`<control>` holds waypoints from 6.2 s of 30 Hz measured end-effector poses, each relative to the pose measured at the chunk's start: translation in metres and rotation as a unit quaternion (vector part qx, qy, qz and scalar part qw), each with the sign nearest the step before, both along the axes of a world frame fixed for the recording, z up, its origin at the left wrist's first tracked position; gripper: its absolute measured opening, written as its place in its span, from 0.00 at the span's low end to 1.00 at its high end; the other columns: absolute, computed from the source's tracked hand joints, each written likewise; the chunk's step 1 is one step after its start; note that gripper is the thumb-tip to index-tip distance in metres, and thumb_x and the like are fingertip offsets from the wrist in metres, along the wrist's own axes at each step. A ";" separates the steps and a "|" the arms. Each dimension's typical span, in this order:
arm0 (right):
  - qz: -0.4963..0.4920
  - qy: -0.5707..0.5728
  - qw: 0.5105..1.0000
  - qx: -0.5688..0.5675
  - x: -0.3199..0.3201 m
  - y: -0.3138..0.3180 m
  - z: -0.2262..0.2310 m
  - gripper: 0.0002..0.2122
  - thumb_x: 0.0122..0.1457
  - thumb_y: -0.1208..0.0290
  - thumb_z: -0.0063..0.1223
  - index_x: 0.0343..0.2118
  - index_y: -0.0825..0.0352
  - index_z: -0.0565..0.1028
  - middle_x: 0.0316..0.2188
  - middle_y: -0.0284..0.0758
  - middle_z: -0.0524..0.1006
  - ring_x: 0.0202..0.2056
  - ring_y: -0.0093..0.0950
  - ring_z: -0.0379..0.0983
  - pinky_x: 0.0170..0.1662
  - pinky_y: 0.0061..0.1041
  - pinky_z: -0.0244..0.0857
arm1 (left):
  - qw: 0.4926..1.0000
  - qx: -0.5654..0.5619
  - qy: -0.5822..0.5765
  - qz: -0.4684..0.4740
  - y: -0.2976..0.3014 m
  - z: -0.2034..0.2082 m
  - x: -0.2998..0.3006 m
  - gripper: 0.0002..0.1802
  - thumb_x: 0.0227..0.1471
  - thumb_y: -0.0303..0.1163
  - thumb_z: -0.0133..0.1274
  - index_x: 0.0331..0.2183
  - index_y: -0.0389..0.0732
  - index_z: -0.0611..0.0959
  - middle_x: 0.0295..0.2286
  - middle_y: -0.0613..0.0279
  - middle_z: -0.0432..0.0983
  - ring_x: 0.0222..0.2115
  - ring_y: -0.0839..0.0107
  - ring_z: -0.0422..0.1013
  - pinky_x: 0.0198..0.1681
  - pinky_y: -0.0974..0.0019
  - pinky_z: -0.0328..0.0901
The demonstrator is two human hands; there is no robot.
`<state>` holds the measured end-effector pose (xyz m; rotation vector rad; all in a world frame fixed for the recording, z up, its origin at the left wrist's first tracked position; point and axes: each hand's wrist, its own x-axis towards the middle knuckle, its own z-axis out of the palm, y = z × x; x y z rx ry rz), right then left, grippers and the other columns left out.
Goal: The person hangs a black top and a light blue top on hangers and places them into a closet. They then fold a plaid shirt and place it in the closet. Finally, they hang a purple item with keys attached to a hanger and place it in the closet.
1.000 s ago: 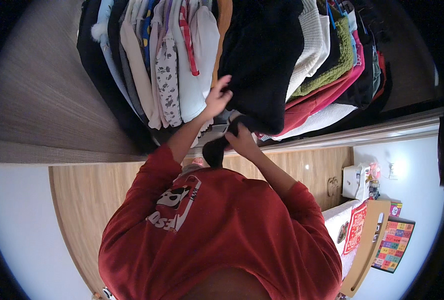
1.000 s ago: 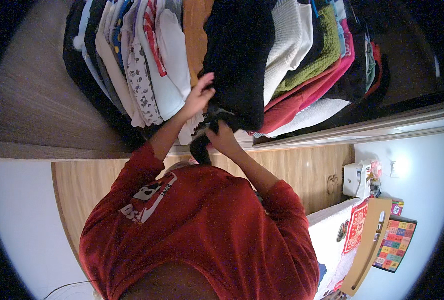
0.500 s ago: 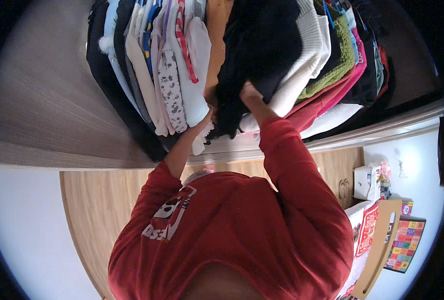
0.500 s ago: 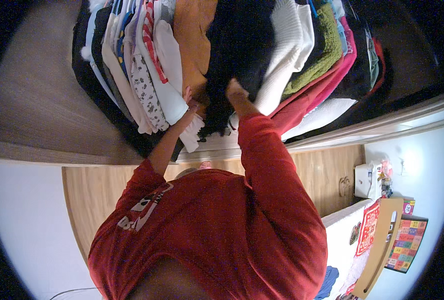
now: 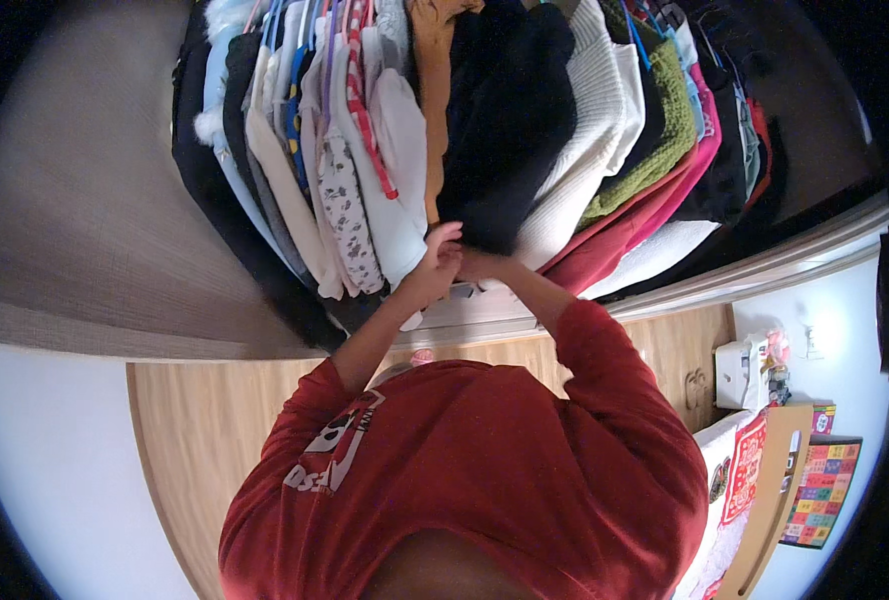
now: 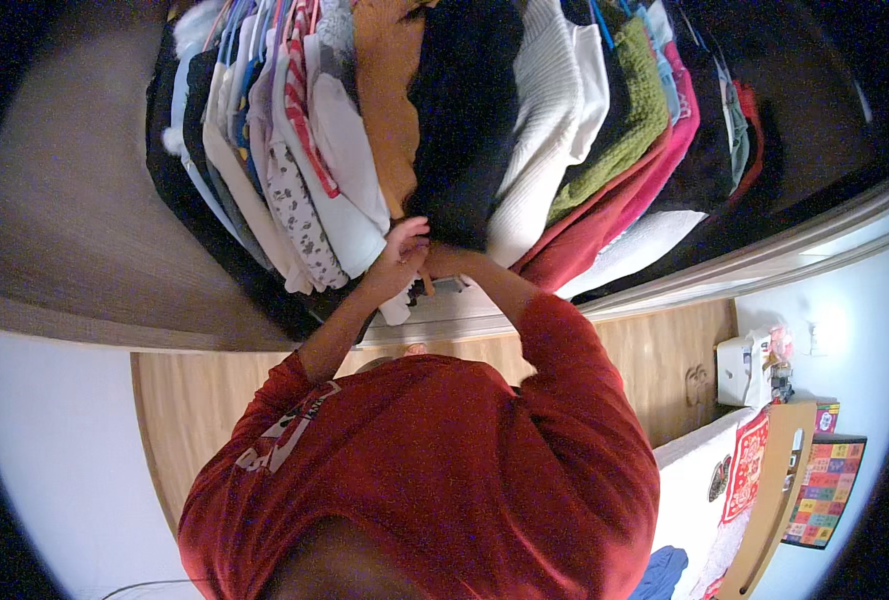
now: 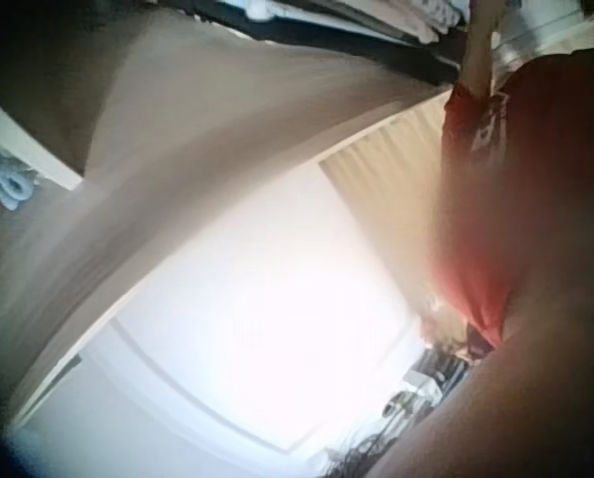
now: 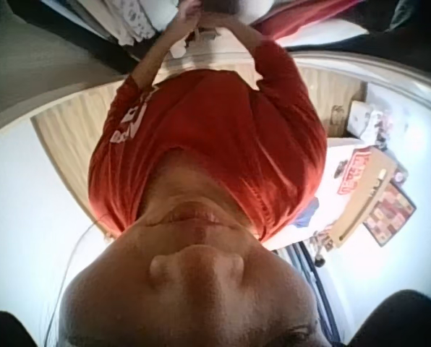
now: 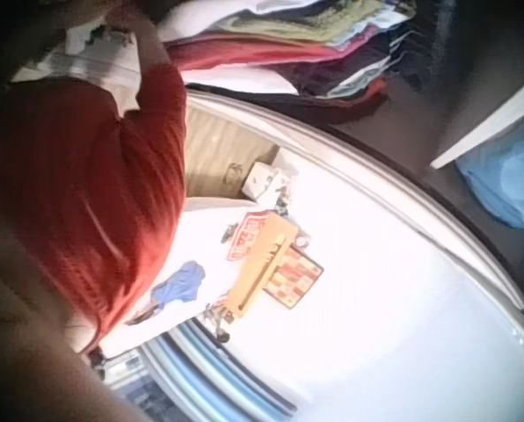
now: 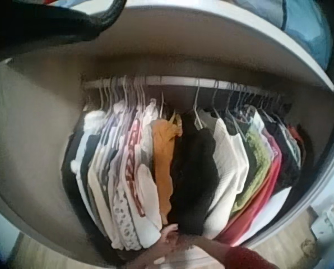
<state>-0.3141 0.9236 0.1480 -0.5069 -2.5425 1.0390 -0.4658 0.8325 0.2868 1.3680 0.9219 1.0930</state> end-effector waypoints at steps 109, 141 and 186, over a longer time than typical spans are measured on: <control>-0.865 0.237 0.193 -0.398 0.300 -0.916 0.003 0.11 0.50 0.72 0.43 0.35 0.72 0.70 0.27 0.40 0.75 0.28 0.28 0.72 0.33 0.24 0.65 | 0.141 -0.584 -0.168 -0.781 -0.497 0.179 0.582 0.13 0.50 0.34 0.38 0.23 0.32 0.69 0.13 0.61 0.62 0.15 0.71 0.60 0.23 0.63 0.62; -0.689 0.607 -0.397 -0.010 0.544 -1.310 -0.198 0.09 0.48 0.68 0.44 0.31 0.67 0.65 0.26 0.38 0.69 0.25 0.34 0.67 0.27 0.34 0.66 | 0.706 -0.503 0.420 -0.270 -0.524 -0.099 0.561 0.05 0.46 0.32 0.48 0.29 0.43 0.74 0.21 0.65 0.72 0.23 0.70 0.67 0.34 0.64 0.63; -0.929 0.356 0.088 -0.042 0.432 -1.031 0.167 0.09 0.55 0.68 0.45 0.24 0.68 0.70 0.15 0.24 0.66 0.18 0.13 0.59 0.23 0.13 0.53 | 0.647 -0.339 0.446 -0.518 -0.483 -0.132 0.498 0.12 0.49 0.33 0.46 0.36 0.39 0.71 0.26 0.63 0.71 0.26 0.75 0.67 0.31 0.73 0.64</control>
